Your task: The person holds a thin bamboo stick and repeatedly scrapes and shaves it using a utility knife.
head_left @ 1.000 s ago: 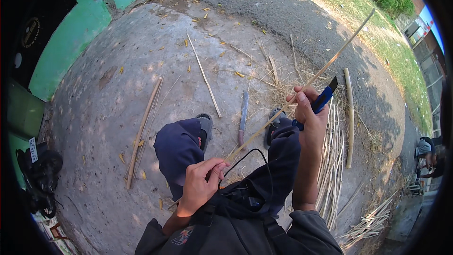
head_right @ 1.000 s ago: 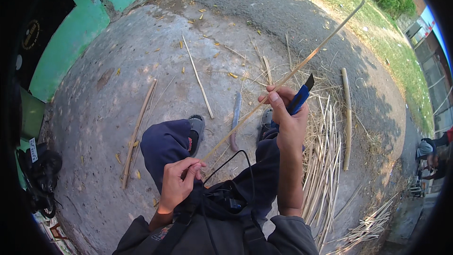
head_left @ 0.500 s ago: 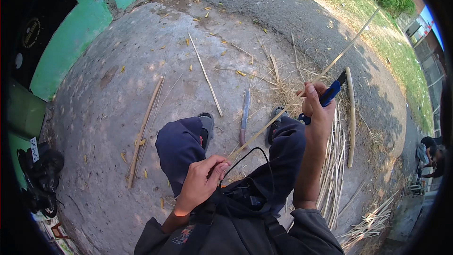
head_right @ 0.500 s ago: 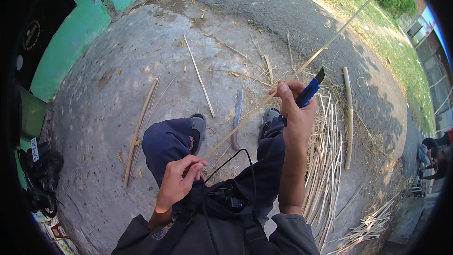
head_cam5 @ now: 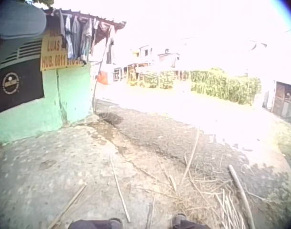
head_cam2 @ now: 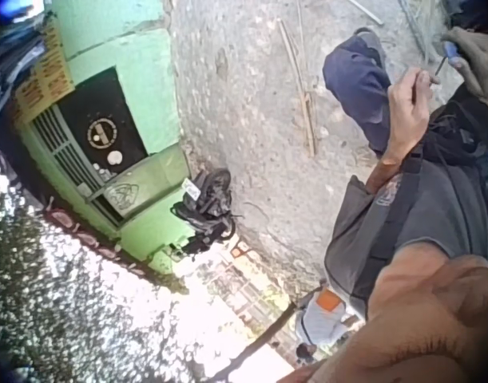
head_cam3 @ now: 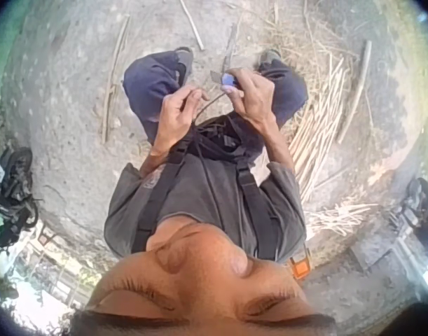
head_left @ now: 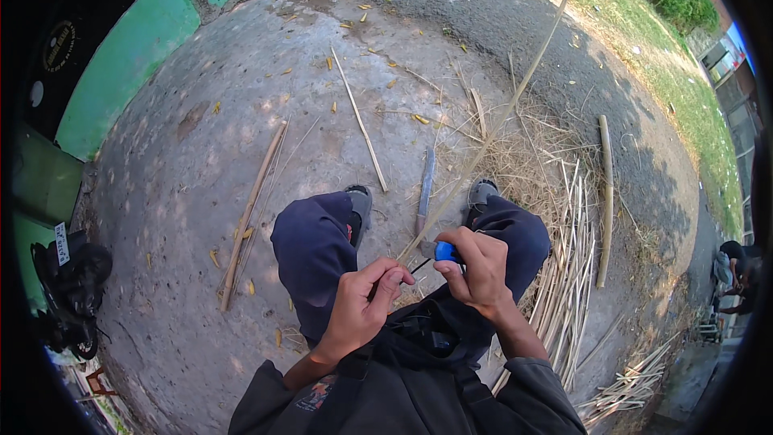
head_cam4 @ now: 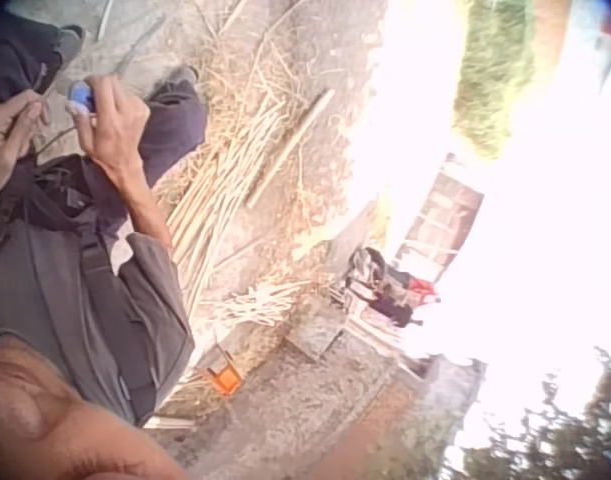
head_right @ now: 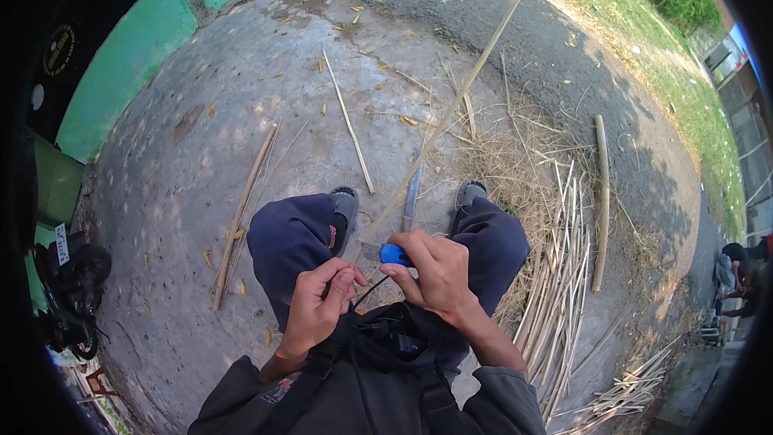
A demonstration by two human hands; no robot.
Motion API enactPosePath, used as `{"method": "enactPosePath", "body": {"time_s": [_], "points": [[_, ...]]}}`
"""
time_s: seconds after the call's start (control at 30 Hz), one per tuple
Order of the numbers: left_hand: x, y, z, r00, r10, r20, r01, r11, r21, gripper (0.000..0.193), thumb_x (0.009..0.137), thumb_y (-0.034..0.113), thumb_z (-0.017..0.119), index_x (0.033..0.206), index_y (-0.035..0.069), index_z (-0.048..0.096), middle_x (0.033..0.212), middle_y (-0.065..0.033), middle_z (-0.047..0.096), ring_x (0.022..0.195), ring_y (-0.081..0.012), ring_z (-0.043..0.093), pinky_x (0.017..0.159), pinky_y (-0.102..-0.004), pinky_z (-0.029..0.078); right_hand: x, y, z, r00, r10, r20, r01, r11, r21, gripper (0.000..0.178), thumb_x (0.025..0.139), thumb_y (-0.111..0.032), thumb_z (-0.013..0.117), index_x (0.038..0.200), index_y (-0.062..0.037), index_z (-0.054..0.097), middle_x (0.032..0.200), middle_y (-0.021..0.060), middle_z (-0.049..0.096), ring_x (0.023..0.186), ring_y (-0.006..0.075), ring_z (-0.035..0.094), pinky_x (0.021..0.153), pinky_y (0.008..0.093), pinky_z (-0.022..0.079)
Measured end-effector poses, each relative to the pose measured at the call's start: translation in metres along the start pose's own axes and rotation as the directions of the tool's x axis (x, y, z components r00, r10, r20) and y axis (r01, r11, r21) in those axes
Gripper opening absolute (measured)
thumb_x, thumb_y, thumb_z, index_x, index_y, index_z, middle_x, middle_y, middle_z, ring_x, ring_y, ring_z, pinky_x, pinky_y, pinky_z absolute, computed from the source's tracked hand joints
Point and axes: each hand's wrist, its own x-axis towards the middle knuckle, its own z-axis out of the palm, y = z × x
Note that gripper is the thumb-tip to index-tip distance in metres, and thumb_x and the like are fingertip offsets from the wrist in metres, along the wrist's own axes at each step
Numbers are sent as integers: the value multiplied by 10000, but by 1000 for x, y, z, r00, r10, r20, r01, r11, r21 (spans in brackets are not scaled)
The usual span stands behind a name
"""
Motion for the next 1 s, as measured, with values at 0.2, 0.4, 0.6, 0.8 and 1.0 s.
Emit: {"method": "enactPosePath", "body": {"time_s": [0.2,0.4,0.6,0.8,1.0], "points": [[-4,5,1,980,-77,184,126,954,-273,281,1134,180,498,954,8,629,630,39,466,548,-29,399,517,-240,314,-3,-3,6,999,-33,22,33,999,-2,346,885,-361,811,1011,-67,680,814,66,674,613,265,642,580,369,484],[-5,3,-2,967,-46,251,104,969,-223,317,1152,214,462,926,23,576,667,40,454,560,-25,371,524,-220,308,-4,1,2,998,-28,-64,26,999,-32,345,894,-369,803,971,-57,678,755,71,644,574,265,613,549,370,466],[-17,-4,-1,975,-11,221,18,999,-32,322,1144,200,476,899,19,581,634,17,483,542,-36,414,521,-232,334,10,24,-17,950,121,-287,-131,991,-16,357,1009,-367,688,971,-14,656,656,93,557,526,279,559,525,365,423],[-21,-12,-8,945,-120,303,148,986,-70,324,1140,197,476,913,9,612,594,-3,481,526,-65,451,518,-255,351,5,32,-25,943,137,-304,-128,991,50,380,1034,-374,651,981,2,642,672,93,533,539,267,546,529,366,412],[-12,-6,-6,952,-134,277,247,870,-428,307,1162,228,436,1012,8,588,643,41,413,546,-41,367,520,-243,316,-12,-6,10,1000,-24,11,23,998,66,360,891,-394,802,946,-67,664,743,79,642,590,279,649,537,389,476]]}}
